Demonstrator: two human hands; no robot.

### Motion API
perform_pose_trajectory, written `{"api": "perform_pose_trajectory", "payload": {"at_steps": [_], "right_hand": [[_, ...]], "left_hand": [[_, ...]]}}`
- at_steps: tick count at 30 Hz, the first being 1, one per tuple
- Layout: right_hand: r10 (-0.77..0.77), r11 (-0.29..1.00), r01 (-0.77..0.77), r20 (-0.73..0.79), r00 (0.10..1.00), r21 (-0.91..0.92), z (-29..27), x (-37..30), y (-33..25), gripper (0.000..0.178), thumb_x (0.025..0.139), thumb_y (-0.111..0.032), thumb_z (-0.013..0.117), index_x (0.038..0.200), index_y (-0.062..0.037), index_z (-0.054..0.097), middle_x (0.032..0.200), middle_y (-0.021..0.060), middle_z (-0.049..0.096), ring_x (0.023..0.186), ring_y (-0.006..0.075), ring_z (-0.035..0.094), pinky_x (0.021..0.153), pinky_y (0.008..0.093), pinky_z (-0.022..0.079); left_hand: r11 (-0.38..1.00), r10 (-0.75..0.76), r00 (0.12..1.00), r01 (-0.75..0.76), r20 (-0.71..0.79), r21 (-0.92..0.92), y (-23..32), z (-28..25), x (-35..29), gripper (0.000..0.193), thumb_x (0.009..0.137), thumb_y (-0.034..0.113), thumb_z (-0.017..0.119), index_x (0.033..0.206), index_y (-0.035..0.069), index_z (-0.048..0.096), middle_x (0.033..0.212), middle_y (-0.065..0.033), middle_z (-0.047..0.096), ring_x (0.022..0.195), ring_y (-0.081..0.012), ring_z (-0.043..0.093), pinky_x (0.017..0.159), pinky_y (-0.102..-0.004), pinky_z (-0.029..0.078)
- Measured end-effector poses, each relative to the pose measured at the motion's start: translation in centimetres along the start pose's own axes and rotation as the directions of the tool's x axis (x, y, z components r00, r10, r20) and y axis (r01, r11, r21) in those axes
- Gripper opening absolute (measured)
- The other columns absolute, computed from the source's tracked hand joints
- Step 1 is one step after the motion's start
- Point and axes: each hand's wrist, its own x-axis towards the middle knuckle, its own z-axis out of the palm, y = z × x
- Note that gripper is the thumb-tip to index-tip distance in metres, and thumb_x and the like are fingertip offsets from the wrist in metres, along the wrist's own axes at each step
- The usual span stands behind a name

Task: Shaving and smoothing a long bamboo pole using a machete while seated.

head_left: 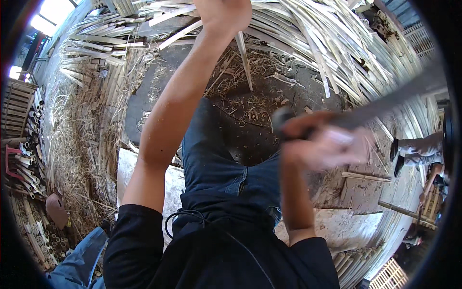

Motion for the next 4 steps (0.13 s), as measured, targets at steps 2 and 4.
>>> {"api": "perform_pose_trajectory", "payload": {"at_steps": [2,4], "right_hand": [[0.489,0.834,-0.442,0.071,0.87,-0.33,0.5,-12.1,7.3,0.023,0.101,-0.022,0.06,0.116,-0.0051,0.062,0.085,0.0082,0.063,0.077,0.0221,0.064,0.064,0.0425,0.054],[0.998,0.014,-0.953,0.068,-0.007,-0.303,-0.4,-14.7,8.5,0.044,0.099,-0.027,0.063,0.141,-0.0153,0.055,0.117,0.0158,0.071,0.098,0.0321,0.073,0.085,0.0394,0.057]], "left_hand": [[0.997,0.065,0.996,-0.063,0.067,-0.036,-0.2,1.2,0.3,0.044,0.105,0.048,0.049,0.076,0.013,0.048,0.055,0.0056,0.038,0.045,-0.0063,0.037,0.039,-0.0258,0.029],[0.999,0.028,0.99,-0.031,0.139,0.021,-0.9,-0.2,0.7,0.049,0.104,0.051,0.048,0.077,0.011,0.049,0.054,0.0037,0.042,0.043,-0.0071,0.038,0.036,-0.0262,0.03]]}}
